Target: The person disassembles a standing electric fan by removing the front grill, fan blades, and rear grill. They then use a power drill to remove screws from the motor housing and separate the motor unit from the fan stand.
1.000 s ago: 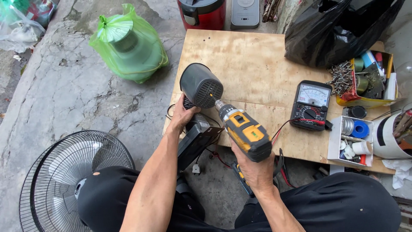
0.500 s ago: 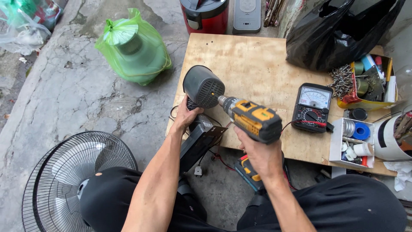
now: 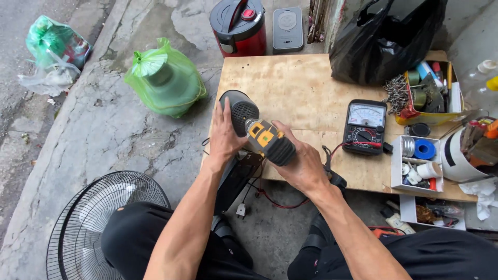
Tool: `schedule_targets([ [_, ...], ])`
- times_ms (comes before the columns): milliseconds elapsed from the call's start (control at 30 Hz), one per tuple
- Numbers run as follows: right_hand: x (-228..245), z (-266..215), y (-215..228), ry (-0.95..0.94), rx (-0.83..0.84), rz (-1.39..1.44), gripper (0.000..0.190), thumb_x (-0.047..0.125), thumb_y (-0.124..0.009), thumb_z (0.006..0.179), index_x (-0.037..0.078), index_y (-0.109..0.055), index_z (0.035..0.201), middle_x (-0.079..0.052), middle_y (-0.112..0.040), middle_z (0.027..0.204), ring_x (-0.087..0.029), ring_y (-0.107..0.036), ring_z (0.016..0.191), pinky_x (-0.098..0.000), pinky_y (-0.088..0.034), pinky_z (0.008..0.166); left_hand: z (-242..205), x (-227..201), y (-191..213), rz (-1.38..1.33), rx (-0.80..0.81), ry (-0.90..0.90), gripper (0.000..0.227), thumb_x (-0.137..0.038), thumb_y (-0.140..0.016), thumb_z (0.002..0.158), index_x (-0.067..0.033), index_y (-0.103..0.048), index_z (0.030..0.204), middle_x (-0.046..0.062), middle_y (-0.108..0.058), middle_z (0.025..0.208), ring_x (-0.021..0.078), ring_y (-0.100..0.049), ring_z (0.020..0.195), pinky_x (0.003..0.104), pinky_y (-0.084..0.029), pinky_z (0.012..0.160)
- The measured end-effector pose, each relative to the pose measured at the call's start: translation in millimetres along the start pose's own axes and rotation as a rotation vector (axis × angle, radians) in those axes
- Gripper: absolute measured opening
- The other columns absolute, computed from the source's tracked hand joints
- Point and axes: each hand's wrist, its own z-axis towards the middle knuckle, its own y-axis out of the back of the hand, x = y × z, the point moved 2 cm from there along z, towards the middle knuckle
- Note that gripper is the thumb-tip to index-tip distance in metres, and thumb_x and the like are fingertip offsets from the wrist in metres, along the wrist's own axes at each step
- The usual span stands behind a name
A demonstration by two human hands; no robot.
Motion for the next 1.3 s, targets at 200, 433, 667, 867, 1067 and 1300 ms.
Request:
schedule_targets([
  [200,-8.3,6.0,-11.9,-0.228,-0.076,0.198,0.044,0.033,-0.069,0.066,0.012,-0.058,0.105,-0.02,-0.064,0.082,-0.04,-0.059,0.089,-0.0509,-0.044,0.072,11.6,12.2,-30.8,-0.148,-0.072,-0.04,0.1,-0.022,-0.076,0.053,-0.0157,-0.021,0.136,0.025,-0.028,0.133,0.0417,-0.027,0.125,0.05,-0.031,0.1],
  [433,3.7,10.0,-0.7,-0.436,-0.078,0.291,0.04,0.035,-0.069,0.061,0.0,-0.064,0.081,-0.015,-0.063,0.063,-0.029,-0.064,0.074,-0.0407,-0.048,0.067,23.9,14.4,-40.8,-0.148,-0.204,-0.015,0.102,-0.028,-0.075,0.046,-0.0184,-0.025,0.134,0.016,-0.039,0.126,0.0341,-0.035,0.122,0.043,-0.031,0.102],
  [667,43.6,7.0,16.5,-0.299,-0.066,0.161,0.038,0.034,-0.058,0.071,-0.001,-0.06,0.086,-0.021,-0.064,0.083,-0.039,-0.058,0.092,-0.0471,-0.047,0.076,30.0,10.3,-41.2,-0.226,-0.304,0.073,0.095,-0.036,-0.077,0.054,-0.0209,-0.025,0.132,0.015,-0.041,0.123,0.0344,-0.04,0.117,0.049,-0.036,0.097],
  [867,-1.7,26.0,-4.2,-0.303,-0.099,0.264,0.034,0.032,-0.066,0.068,-0.002,-0.064,0.074,-0.019,-0.064,0.071,-0.037,-0.061,0.084,-0.0469,-0.045,0.067,29.6,2.2,-40.5,-0.249,-0.318,0.09,0.097,-0.036,-0.077,0.05,-0.0209,-0.026,0.132,0.015,-0.039,0.125,0.0333,-0.039,0.119,0.048,-0.036,0.098],
  [1067,0.5,30.7,-0.5,-0.405,-0.052,0.259,0.034,0.033,-0.062,0.063,0.004,-0.061,0.045,-0.012,-0.058,0.046,-0.027,-0.062,0.052,-0.0346,-0.045,0.052,35.6,12.4,-46.4,-0.243,-0.315,0.095,0.1,-0.036,-0.077,0.048,-0.0231,-0.025,0.132,0.015,-0.037,0.126,0.0318,-0.037,0.121,0.046,-0.035,0.099],
  [1300,9.5,27.0,4.4,-0.354,-0.073,0.307,0.045,0.036,-0.07,0.068,-0.006,-0.063,0.081,-0.021,-0.064,0.072,-0.035,-0.062,0.082,-0.0454,-0.046,0.07,29.8,7.2,-41.7,-0.278,-0.348,0.048,0.096,-0.034,-0.076,0.051,-0.0187,-0.027,0.131,0.016,-0.04,0.123,0.0342,-0.039,0.119,0.046,-0.033,0.1],
])
